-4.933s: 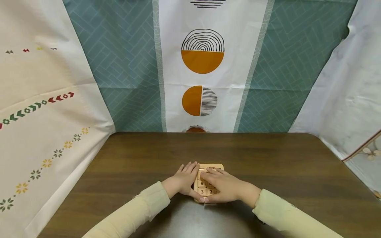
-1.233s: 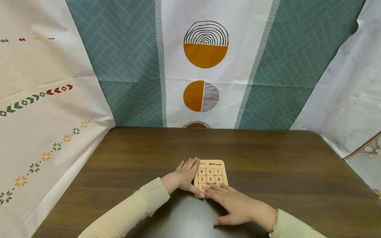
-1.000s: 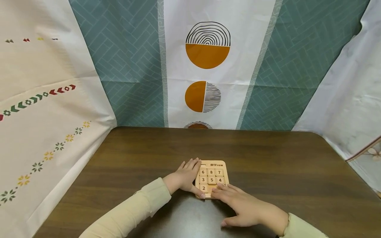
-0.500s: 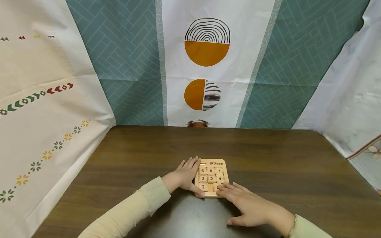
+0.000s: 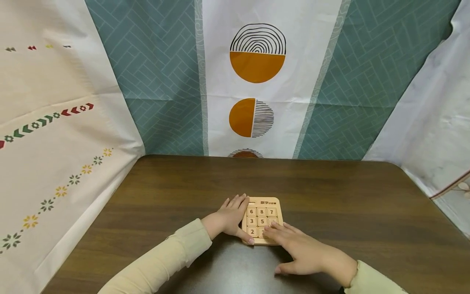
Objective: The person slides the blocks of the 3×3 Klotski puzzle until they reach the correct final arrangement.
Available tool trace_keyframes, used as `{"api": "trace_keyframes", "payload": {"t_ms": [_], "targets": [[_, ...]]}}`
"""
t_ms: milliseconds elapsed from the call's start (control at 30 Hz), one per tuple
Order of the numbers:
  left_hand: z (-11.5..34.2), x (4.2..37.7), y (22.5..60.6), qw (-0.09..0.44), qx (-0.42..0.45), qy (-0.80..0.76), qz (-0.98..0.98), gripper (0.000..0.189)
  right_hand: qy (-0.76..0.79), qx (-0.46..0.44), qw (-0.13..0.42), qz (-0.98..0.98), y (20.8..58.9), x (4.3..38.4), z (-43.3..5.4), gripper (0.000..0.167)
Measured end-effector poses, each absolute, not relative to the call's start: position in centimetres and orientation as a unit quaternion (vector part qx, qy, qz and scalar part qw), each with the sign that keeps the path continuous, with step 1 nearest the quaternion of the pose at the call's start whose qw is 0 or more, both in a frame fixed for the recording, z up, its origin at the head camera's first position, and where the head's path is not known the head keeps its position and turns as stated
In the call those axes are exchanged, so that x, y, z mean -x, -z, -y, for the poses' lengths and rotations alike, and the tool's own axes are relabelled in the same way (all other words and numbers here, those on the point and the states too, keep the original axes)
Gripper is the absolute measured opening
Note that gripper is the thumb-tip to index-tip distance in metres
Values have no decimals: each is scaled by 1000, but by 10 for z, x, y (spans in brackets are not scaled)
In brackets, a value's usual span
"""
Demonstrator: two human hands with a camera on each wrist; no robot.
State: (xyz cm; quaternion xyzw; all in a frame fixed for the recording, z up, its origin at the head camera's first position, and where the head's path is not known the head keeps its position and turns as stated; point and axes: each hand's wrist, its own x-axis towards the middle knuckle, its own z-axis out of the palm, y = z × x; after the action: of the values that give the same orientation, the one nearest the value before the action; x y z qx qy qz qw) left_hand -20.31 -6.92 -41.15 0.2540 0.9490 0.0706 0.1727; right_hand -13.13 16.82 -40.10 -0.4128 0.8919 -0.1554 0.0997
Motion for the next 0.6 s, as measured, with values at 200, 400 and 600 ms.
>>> {"api": "trace_keyframes", "payload": {"t_ms": [200,400,600], "targets": [[69,203,412,173,-253,-74,-949,125,167,371,106,-907,404,141,-178,77],[69,204,414,171,-255,-76,-949,125,165,365,118,-909,404,139,-179,80],[70,204,413,169,-257,-68,-949,125,153,369,126,-908,400,130,-180,83]]}}
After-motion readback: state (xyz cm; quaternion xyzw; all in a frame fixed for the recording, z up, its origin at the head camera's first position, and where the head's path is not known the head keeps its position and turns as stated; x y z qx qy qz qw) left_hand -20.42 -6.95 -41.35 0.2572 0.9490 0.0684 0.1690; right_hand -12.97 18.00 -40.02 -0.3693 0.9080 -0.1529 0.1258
